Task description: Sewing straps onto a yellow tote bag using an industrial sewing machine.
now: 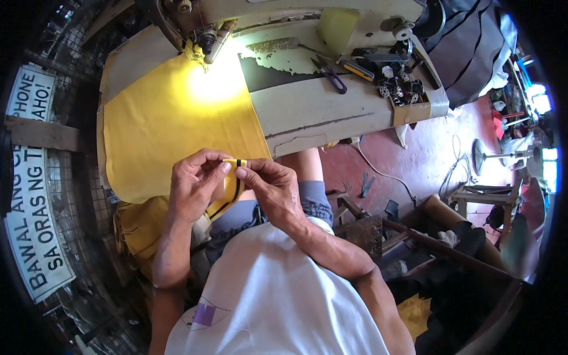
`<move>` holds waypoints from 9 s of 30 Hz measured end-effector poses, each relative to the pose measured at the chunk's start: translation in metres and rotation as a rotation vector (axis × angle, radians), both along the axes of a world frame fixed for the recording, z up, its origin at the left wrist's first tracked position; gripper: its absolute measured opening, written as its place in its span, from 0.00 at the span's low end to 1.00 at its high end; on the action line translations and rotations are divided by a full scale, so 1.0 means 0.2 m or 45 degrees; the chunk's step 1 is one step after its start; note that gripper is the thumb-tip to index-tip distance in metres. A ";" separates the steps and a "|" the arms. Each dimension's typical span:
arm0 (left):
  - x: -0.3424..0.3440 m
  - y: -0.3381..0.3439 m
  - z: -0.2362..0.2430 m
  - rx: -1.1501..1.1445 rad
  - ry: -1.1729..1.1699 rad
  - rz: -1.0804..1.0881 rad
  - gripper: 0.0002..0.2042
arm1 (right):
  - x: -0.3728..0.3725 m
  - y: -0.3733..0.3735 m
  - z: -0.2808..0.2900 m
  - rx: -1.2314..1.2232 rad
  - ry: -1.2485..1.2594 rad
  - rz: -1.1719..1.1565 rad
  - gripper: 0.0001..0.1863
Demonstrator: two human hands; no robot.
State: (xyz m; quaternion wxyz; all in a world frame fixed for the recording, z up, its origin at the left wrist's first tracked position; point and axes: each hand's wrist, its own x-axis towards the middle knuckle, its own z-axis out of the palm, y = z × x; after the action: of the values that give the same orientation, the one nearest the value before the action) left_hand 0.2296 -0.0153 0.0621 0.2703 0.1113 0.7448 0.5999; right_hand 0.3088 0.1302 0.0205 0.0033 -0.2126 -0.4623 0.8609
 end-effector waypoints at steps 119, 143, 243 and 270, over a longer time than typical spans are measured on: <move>-0.79 -0.13 -0.08 -0.679 1.494 -0.538 0.16 | -0.93 0.25 0.08 2.224 0.881 0.781 0.20; -0.81 -0.13 -0.13 -0.650 1.409 -0.475 0.23 | -1.09 0.39 0.02 1.964 0.862 0.653 0.03; -0.86 -0.11 -0.12 -0.688 1.344 -0.523 0.22 | -1.00 0.38 0.04 2.269 1.203 0.734 0.11; -1.00 -0.13 -0.10 -0.597 1.414 -0.569 0.24 | -1.26 2.49 0.94 2.682 -0.354 0.396 0.20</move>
State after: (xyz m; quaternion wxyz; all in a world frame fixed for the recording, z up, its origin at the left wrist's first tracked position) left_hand 0.0288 -0.0403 0.0419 -0.0200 0.4959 0.8440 0.2032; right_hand 0.0577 0.6285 0.2081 0.0226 -0.1376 -0.9902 -0.0120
